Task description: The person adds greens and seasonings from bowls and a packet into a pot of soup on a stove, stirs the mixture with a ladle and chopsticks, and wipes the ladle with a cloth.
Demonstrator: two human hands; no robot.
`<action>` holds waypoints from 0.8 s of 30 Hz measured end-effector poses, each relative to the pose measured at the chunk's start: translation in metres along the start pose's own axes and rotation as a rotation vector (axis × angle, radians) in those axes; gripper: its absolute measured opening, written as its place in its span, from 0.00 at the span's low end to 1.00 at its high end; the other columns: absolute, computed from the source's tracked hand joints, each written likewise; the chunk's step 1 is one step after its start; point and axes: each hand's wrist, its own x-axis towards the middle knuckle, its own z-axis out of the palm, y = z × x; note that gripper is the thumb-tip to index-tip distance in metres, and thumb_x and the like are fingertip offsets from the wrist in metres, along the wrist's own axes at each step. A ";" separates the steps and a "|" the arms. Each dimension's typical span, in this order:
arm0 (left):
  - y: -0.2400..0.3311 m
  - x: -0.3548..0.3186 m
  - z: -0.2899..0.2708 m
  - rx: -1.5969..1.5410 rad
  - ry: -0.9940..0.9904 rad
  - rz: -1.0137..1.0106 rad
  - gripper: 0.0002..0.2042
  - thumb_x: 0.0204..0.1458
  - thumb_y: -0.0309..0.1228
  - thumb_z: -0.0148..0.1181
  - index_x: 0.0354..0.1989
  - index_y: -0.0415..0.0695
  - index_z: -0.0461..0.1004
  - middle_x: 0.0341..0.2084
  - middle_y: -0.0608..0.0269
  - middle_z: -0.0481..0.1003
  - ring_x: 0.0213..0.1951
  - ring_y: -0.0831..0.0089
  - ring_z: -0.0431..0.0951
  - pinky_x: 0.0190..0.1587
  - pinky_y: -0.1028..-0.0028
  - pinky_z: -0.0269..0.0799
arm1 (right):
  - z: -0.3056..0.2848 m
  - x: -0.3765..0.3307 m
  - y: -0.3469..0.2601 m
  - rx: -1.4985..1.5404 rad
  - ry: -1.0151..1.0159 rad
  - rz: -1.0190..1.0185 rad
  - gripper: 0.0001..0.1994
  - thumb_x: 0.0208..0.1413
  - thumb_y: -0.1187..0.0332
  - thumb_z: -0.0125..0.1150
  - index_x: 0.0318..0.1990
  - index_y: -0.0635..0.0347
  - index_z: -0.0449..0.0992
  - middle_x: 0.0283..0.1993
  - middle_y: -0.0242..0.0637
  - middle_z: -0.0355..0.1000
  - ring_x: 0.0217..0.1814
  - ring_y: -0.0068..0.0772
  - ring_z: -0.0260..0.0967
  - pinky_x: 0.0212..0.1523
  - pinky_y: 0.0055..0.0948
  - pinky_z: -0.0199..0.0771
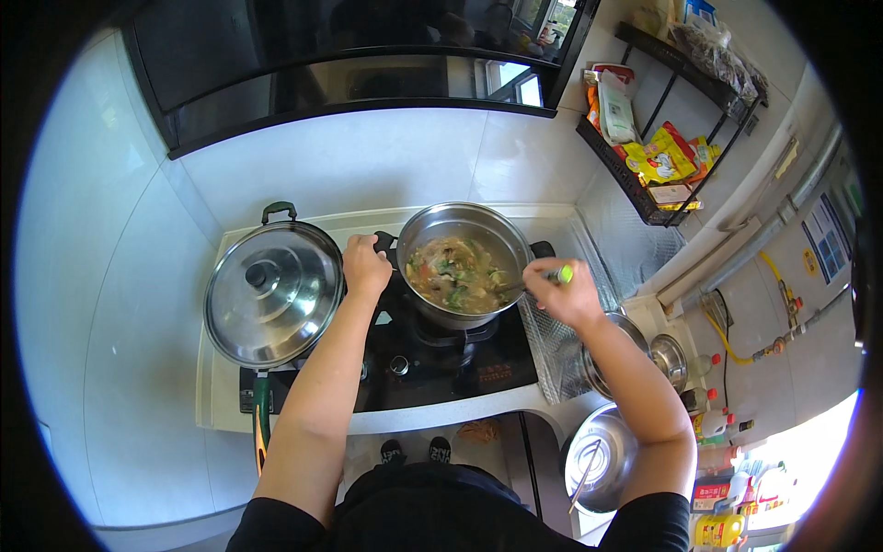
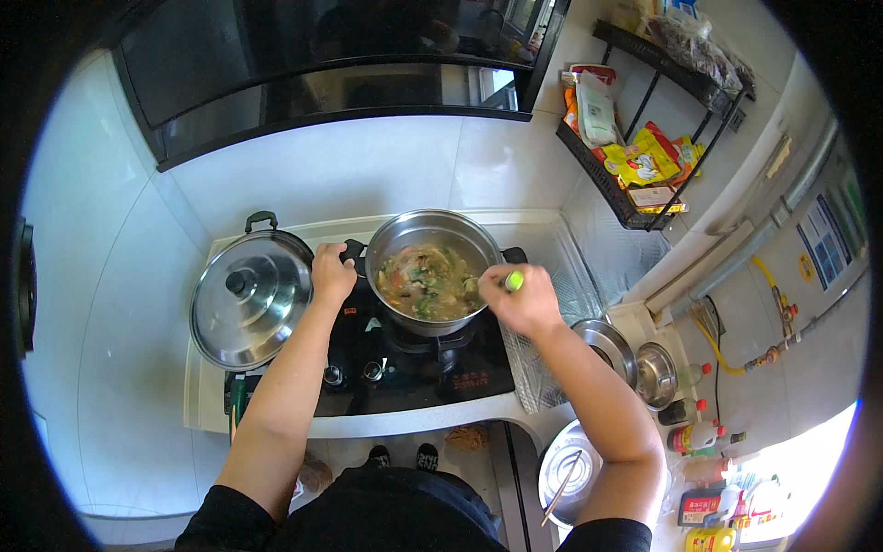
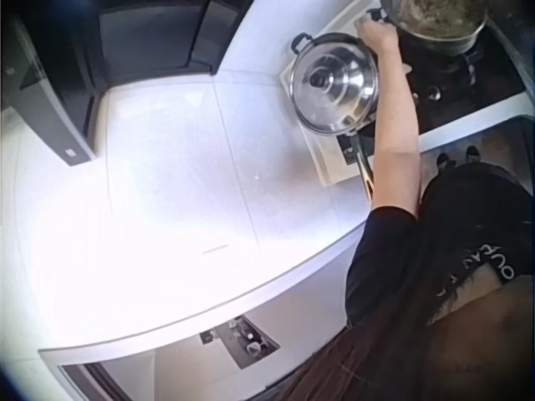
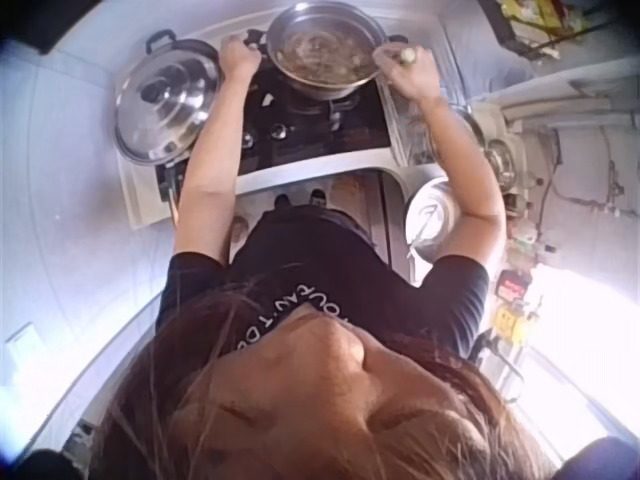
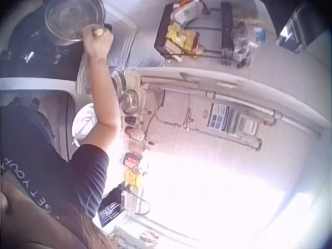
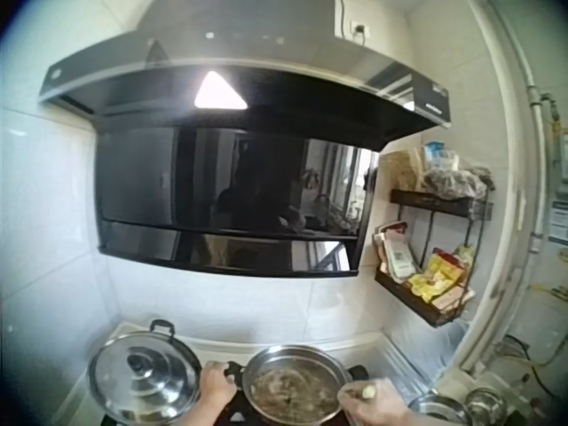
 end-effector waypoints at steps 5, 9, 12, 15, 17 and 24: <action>0.001 0.001 0.001 0.007 -0.013 -0.010 0.13 0.42 0.22 0.59 0.39 0.39 0.75 0.40 0.53 0.71 0.44 0.52 0.71 0.47 0.62 0.69 | -0.011 0.008 0.013 0.560 0.147 0.580 0.13 0.46 0.64 0.59 0.30 0.68 0.75 0.17 0.42 0.70 0.14 0.32 0.70 0.15 0.26 0.70; 0.001 0.000 0.001 -0.006 -0.004 0.006 0.13 0.42 0.22 0.59 0.39 0.39 0.75 0.40 0.53 0.71 0.44 0.52 0.72 0.47 0.62 0.69 | -0.025 0.005 0.013 0.679 0.229 0.582 0.12 0.46 0.65 0.59 0.32 0.67 0.75 0.20 0.44 0.71 0.15 0.32 0.70 0.15 0.24 0.69; 0.000 0.000 0.001 0.002 -0.005 0.022 0.13 0.42 0.22 0.59 0.39 0.38 0.75 0.40 0.52 0.71 0.44 0.52 0.72 0.47 0.61 0.69 | -0.029 0.006 0.015 0.699 0.255 0.518 0.14 0.47 0.63 0.57 0.34 0.67 0.76 0.20 0.46 0.71 0.16 0.33 0.71 0.16 0.23 0.70; 0.000 0.000 -0.001 0.011 -0.001 0.030 0.12 0.42 0.22 0.59 0.38 0.38 0.75 0.40 0.51 0.72 0.44 0.52 0.72 0.46 0.62 0.69 | -0.034 0.007 0.009 0.704 0.277 0.449 0.14 0.49 0.64 0.58 0.36 0.68 0.76 0.23 0.46 0.72 0.19 0.32 0.72 0.19 0.22 0.71; 0.001 0.001 -0.001 0.013 0.004 0.037 0.12 0.41 0.22 0.59 0.38 0.37 0.75 0.40 0.51 0.72 0.43 0.52 0.72 0.46 0.62 0.69 | -0.033 0.007 0.010 0.689 0.288 0.394 0.13 0.50 0.65 0.58 0.37 0.68 0.76 0.25 0.45 0.73 0.20 0.31 0.73 0.21 0.22 0.72; 0.000 0.001 0.001 0.026 0.019 0.056 0.13 0.41 0.22 0.60 0.38 0.37 0.75 0.39 0.51 0.72 0.42 0.52 0.73 0.46 0.62 0.69 | -0.015 0.000 0.019 0.381 0.239 0.001 0.10 0.51 0.72 0.59 0.40 0.67 0.76 0.29 0.40 0.75 0.27 0.28 0.75 0.29 0.21 0.73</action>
